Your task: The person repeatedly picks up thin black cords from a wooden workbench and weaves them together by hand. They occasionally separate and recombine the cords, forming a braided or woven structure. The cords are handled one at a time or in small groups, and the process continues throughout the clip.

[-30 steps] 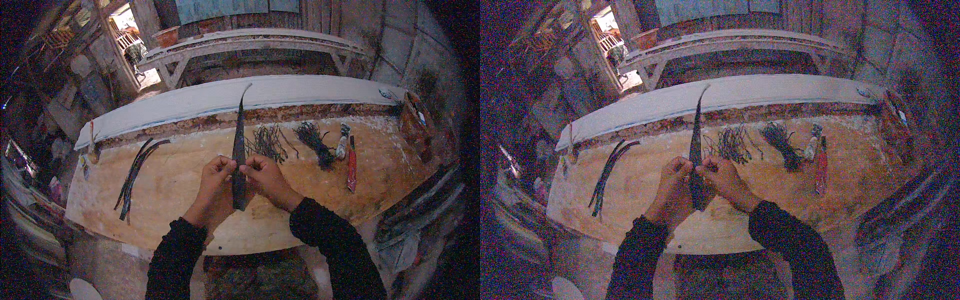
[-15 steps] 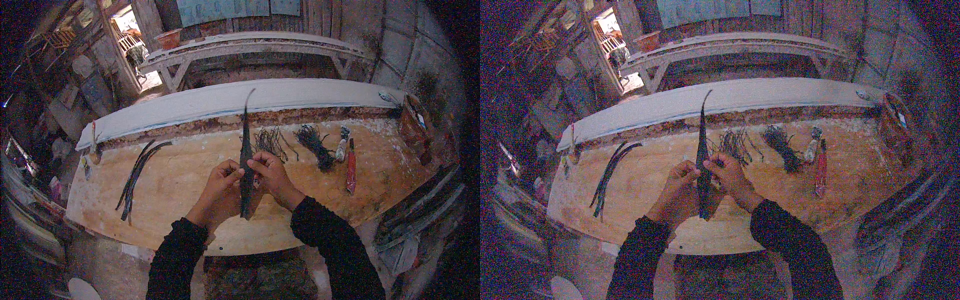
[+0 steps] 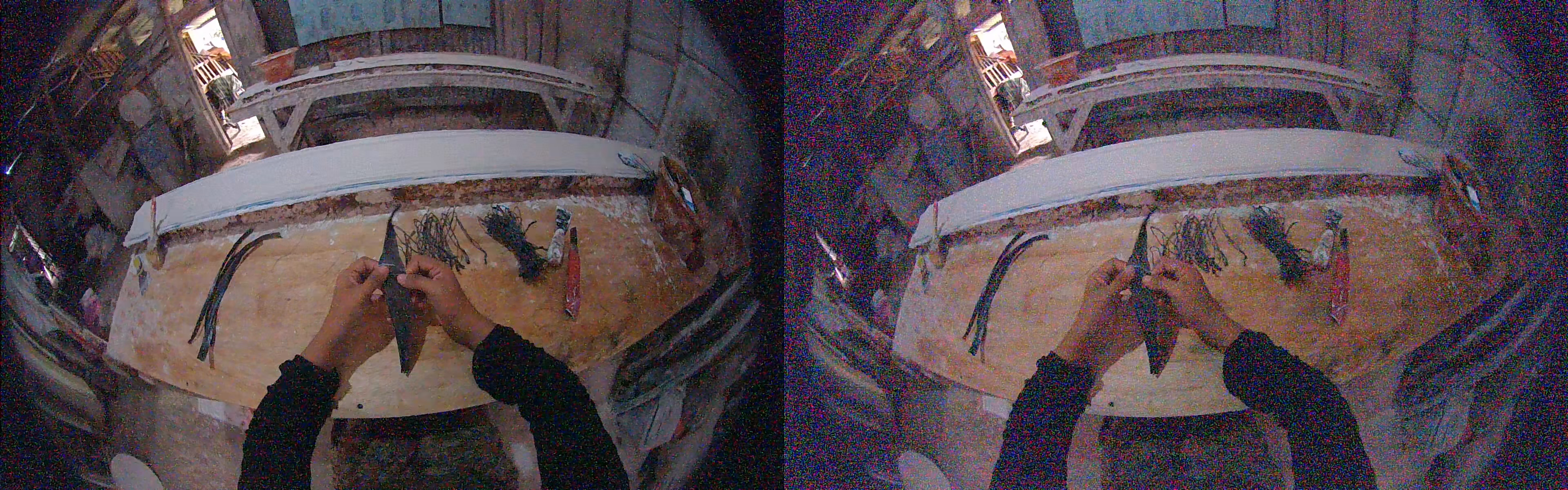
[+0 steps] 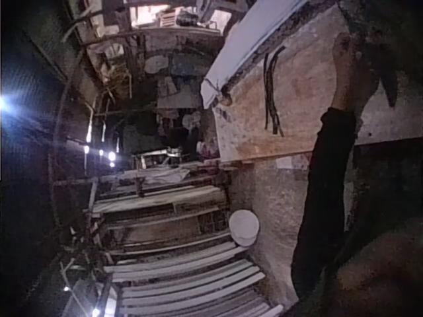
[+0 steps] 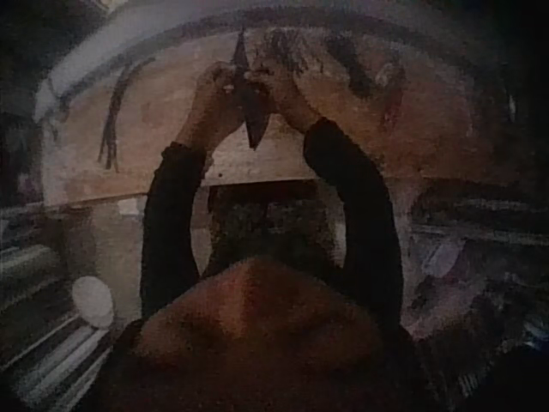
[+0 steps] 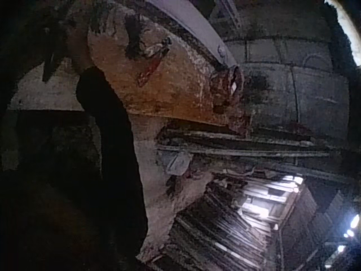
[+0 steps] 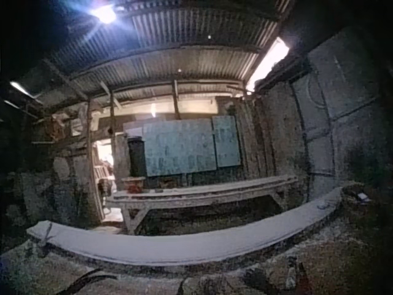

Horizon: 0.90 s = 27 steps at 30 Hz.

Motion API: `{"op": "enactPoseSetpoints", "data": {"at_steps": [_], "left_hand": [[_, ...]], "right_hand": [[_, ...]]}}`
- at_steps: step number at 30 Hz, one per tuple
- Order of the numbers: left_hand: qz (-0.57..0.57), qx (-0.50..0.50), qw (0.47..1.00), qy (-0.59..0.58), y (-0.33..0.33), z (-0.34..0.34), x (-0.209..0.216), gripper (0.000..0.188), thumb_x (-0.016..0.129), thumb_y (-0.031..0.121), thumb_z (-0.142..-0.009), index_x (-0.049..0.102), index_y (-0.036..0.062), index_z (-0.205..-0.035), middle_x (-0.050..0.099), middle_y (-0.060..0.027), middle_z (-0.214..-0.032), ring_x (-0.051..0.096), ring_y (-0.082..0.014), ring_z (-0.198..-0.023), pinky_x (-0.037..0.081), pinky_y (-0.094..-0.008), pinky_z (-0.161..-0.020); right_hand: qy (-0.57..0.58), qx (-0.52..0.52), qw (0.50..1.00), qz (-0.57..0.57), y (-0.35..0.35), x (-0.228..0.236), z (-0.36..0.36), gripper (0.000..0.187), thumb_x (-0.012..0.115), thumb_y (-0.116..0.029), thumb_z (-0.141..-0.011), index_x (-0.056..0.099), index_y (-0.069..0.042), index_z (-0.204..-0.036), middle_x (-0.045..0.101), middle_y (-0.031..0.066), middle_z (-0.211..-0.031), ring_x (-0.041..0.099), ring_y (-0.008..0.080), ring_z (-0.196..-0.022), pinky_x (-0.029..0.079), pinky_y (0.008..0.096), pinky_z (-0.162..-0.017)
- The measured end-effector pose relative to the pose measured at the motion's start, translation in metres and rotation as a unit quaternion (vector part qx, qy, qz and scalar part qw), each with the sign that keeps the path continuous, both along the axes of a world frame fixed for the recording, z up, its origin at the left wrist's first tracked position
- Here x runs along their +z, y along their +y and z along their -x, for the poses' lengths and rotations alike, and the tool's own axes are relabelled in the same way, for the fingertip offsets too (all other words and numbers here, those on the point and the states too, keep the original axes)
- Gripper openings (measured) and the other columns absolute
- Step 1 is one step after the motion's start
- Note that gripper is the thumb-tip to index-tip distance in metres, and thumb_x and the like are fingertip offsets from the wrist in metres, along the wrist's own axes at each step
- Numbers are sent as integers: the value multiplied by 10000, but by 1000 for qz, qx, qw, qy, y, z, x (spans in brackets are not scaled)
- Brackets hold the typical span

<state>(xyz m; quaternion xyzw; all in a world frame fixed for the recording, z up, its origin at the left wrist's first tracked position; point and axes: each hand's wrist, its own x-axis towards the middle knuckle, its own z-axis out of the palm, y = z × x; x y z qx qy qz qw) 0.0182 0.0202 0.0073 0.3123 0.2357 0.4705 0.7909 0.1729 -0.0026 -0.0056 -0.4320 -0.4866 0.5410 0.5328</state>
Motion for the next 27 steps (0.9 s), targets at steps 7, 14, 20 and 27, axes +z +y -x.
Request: {"op": "enactPoseSetpoints", "data": {"at_steps": [7,14,20,27], "left_hand": [[-53,-52,997,5,-1,6,-1,87,619,67,-897,545,31,-870,628,-73,-806,623,-175,-723,543,-346,-688],[-16,-5,998,60,-9,0,23,95,596,68,-910,541,39,-839,611,-56,-784,617,-167,-716,542,-338,-675],[-5,7,999,49,13,10,-10,110,584,92,-922,513,75,-839,594,-45,-764,605,-171,-679,541,-375,-642],[61,-29,998,-1,-9,6,29,124,601,80,-909,506,84,-830,598,-70,-796,625,-215,-714,545,-405,-627]], "right_hand": [[16,-33,999,12,-5,13,4,137,636,-185,-894,571,-102,-806,560,-50,-712,512,38,-619,402,217,-540],[-41,5,999,-35,-11,8,5,163,604,-175,-915,575,-82,-785,570,-52,-731,500,22,-644,417,217,-577],[-47,-44,998,18,-13,18,9,183,596,-195,-914,565,-77,-777,542,-35,-699,494,37,-622,392,206,-544],[-15,-87,996,4,-6,15,-1,153,620,-232,-907,573,-99,-846,522,-35,-688,493,39,-610,388,198,-521]]}}
